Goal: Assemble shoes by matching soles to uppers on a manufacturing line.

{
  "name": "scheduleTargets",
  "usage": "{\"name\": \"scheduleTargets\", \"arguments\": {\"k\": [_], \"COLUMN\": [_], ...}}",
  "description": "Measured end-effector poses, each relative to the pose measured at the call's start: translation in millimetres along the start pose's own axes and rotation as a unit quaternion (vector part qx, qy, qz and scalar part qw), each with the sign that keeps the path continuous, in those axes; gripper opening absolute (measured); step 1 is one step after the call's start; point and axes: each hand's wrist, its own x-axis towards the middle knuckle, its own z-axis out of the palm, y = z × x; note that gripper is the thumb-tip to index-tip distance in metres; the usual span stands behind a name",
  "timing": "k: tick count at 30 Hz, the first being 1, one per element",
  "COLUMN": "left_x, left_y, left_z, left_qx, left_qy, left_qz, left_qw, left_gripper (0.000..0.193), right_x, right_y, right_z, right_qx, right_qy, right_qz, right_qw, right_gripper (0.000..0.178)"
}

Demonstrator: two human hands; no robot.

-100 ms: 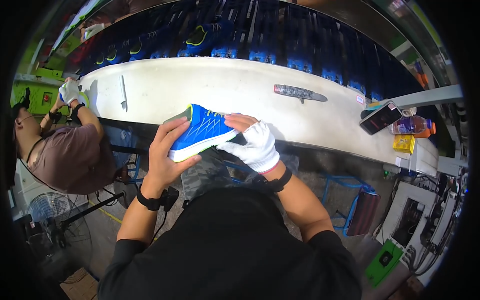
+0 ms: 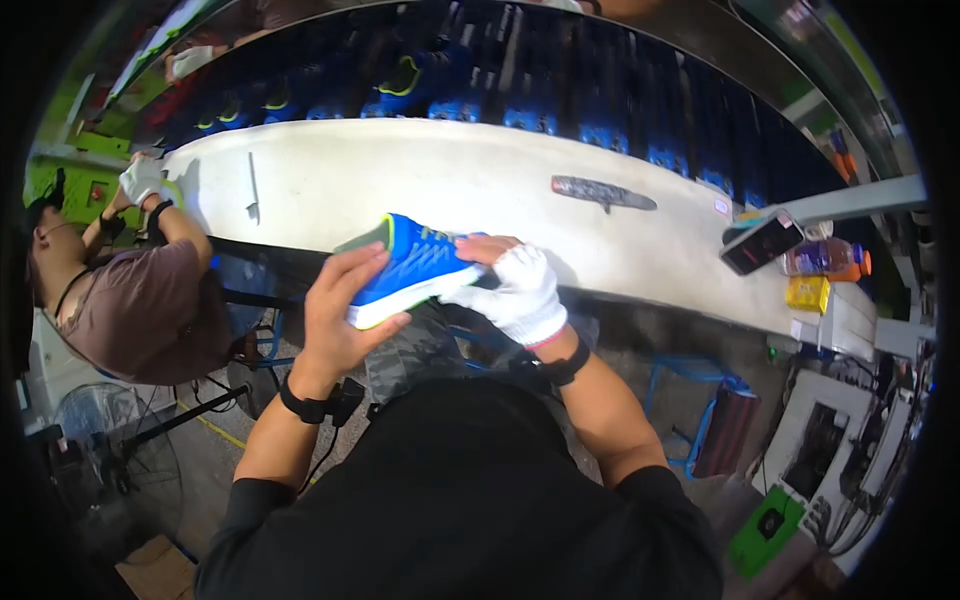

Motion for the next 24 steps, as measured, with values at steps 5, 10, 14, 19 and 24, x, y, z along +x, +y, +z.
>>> {"name": "scheduleTargets", "arguments": {"k": [5, 10, 14, 19, 24], "left_x": [-1, 8, 28, 68, 54], "left_y": [26, 50, 50, -31, -75], "left_z": [26, 47, 62, 107, 145], "left_qx": [0.042, -0.139, -0.309, -0.195, 0.072], "left_qy": [0.018, 0.023, 0.034, 0.043, 0.053], "left_qz": [0.061, 0.043, -0.025, -0.077, 0.026], "left_qw": [0.997, 0.989, 0.950, 0.977, 0.996], "left_gripper": [0.074, 0.093, 0.073, 0.053, 0.055], "right_x": [-33, -55, -20, -42, 2], "right_y": [8, -12, -62, 17, 22], "right_z": [-11, -46, -68, -83, -218], "right_qx": [0.372, -0.072, -0.162, 0.058, -0.226], "right_qy": [0.007, -0.052, 0.028, 0.152, 0.218], "right_qz": [0.290, 0.123, -0.105, 0.150, -0.008], "right_qw": [0.882, 0.988, 0.981, 0.975, 0.949], "right_gripper": [0.052, 0.107, 0.072, 0.102, 0.086]}}
